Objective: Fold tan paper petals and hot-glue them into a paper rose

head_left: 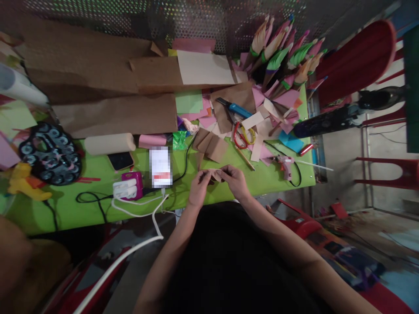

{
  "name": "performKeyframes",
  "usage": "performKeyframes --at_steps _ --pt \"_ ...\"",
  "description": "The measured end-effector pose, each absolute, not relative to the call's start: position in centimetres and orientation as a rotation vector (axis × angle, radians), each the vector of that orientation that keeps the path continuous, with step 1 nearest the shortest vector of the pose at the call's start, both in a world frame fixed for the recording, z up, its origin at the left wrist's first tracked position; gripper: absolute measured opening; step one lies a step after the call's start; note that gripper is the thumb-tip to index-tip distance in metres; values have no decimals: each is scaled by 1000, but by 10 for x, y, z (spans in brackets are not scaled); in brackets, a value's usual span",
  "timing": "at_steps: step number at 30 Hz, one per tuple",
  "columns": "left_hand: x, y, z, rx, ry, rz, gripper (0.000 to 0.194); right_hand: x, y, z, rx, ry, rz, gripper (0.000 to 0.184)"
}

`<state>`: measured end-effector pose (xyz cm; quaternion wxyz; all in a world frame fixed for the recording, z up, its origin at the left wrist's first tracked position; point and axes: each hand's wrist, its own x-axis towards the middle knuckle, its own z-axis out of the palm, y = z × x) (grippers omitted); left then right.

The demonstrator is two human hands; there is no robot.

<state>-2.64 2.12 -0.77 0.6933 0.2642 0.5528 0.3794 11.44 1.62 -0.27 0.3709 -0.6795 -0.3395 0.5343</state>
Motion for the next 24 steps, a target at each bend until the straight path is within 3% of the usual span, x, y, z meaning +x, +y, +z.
performKeyframes --at_steps 16,24 --pt "-26 21 -15 -18 1214 923 38 135 20 -14 -1796 -825 1306 36" --pt "-30 19 -14 201 1217 873 35 142 19 -20 -1924 -1001 1188 27"
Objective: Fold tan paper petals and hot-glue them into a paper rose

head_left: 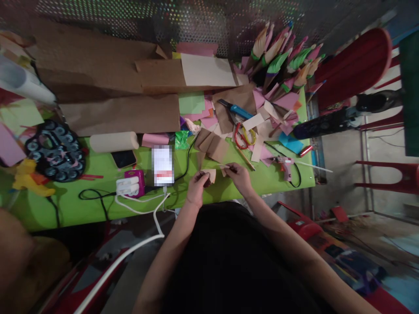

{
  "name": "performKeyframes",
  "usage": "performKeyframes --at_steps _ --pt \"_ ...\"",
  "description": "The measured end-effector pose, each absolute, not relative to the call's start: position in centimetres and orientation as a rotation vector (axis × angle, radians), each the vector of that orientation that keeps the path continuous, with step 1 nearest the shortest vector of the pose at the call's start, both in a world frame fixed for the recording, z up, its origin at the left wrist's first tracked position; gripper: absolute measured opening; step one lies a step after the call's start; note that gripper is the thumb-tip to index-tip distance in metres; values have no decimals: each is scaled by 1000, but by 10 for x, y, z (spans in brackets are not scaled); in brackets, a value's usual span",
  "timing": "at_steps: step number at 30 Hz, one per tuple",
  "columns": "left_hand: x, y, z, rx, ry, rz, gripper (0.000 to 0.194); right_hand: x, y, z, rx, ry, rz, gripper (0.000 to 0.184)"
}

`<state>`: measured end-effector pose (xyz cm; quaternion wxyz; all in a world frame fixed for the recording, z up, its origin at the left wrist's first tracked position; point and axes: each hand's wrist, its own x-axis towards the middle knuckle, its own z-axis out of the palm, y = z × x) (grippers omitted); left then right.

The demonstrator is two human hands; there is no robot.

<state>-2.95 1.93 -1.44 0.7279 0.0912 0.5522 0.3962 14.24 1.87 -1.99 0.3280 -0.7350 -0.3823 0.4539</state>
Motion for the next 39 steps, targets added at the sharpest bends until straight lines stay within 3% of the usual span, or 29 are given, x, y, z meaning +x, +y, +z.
performKeyframes --at_steps 5,8,13,18,24,30,39 --pt "-29 19 -15 356 1286 834 33 138 20 1 -1921 -1284 1030 29" --pt "-27 20 -11 463 1307 836 31 127 22 7 -1761 -1289 1233 22" --pt "-25 21 0 528 1241 877 34 119 24 2 -1618 -749 1630 32" --pt "-26 23 8 532 1129 865 42 120 21 -3 -1573 -509 1752 34" --pt "-26 26 10 535 1131 837 34 116 19 -4 -1552 -423 1854 26" --pt "-22 29 11 530 1130 844 26 117 20 -3 -1559 -420 1851 23" --pt "-22 30 4 520 1269 777 29 115 20 2 -1630 -702 1572 35"
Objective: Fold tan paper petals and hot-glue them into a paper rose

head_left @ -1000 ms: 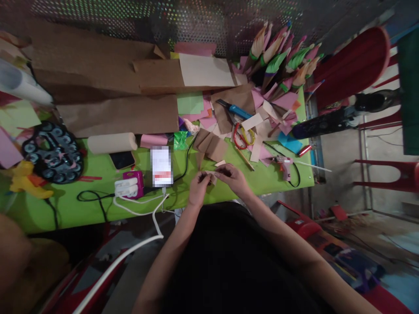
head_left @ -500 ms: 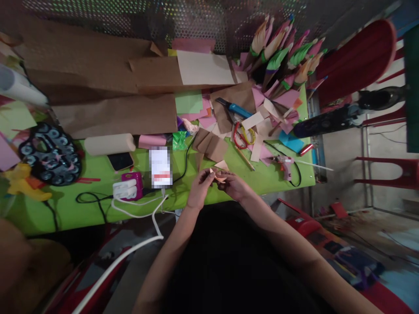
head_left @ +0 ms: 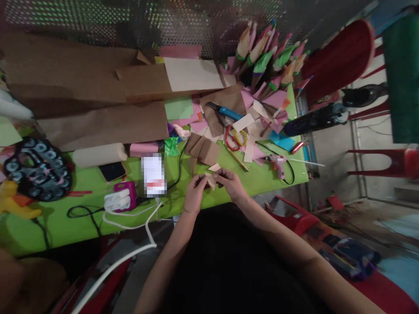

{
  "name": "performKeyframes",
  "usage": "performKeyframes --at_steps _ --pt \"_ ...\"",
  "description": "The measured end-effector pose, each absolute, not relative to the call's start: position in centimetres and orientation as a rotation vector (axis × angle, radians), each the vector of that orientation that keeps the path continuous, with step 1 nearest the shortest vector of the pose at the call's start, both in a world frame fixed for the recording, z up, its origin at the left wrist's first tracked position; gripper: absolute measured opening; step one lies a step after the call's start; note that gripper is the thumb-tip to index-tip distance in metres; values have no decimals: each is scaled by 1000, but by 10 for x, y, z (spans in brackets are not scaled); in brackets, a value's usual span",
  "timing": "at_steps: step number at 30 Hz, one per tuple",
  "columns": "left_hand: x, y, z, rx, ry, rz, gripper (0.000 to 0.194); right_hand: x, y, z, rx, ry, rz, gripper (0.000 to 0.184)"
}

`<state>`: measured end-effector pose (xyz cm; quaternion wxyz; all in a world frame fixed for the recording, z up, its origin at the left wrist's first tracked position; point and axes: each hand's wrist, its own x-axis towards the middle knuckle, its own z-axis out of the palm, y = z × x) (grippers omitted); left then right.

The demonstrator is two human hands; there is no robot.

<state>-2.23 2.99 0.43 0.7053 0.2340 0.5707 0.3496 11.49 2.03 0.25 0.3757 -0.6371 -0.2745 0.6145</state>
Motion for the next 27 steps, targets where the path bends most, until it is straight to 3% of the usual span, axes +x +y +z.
performKeyframes --at_steps 3,6,13,19,27 --pt "-22 31 -3 570 1347 766 27 128 17 1 -1720 -878 1422 33" --pt "-22 32 -10 558 1410 780 29 171 12 3 -1970 -1046 993 29" --pt "-24 33 -10 484 1442 767 33 309 -9 14 -2403 -752 414 28" --pt "-26 33 -4 480 1460 767 30 340 -18 -10 -2527 -507 670 26" --pt "-25 29 -5 505 1425 779 27 314 -21 6 -2181 -473 1026 16"
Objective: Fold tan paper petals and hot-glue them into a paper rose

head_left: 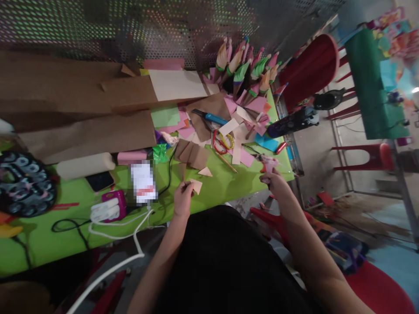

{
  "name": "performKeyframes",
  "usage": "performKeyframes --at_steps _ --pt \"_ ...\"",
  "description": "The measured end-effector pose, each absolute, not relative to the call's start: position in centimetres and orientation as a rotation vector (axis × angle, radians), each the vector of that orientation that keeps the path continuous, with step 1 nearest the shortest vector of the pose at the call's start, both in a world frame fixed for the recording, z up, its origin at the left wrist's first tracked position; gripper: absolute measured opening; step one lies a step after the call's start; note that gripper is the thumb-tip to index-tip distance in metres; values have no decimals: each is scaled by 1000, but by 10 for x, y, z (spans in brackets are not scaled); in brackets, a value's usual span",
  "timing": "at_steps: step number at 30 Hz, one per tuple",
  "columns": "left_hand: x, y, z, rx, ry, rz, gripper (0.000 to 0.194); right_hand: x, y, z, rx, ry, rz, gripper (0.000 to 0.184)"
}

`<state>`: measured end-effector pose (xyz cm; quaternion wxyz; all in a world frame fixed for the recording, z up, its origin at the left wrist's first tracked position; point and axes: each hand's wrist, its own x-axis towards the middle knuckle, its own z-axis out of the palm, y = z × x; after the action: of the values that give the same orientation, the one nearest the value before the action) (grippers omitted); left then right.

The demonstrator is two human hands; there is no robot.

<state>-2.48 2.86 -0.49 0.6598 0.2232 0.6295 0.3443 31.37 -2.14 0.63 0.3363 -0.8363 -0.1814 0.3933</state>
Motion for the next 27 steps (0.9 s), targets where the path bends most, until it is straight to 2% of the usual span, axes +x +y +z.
performKeyframes --at_steps 3,6,9,13,20,27 --pt "-24 27 -7 528 1425 777 26 286 -21 23 -2013 -562 1066 22" --pt "-21 25 -9 558 1454 772 23 253 -17 35 -1800 -599 1232 20" --pt "-19 23 -8 577 1464 777 18 222 -11 42 -1730 -538 1433 14" --pt "-18 22 -6 599 1456 790 16 193 -7 46 -1708 -568 1605 19" --pt "-15 21 -7 620 1491 772 17 170 -1 45 -1679 -507 1674 24" --pt "-13 18 -10 631 1512 769 18 168 0 47 -1779 -742 1657 37"
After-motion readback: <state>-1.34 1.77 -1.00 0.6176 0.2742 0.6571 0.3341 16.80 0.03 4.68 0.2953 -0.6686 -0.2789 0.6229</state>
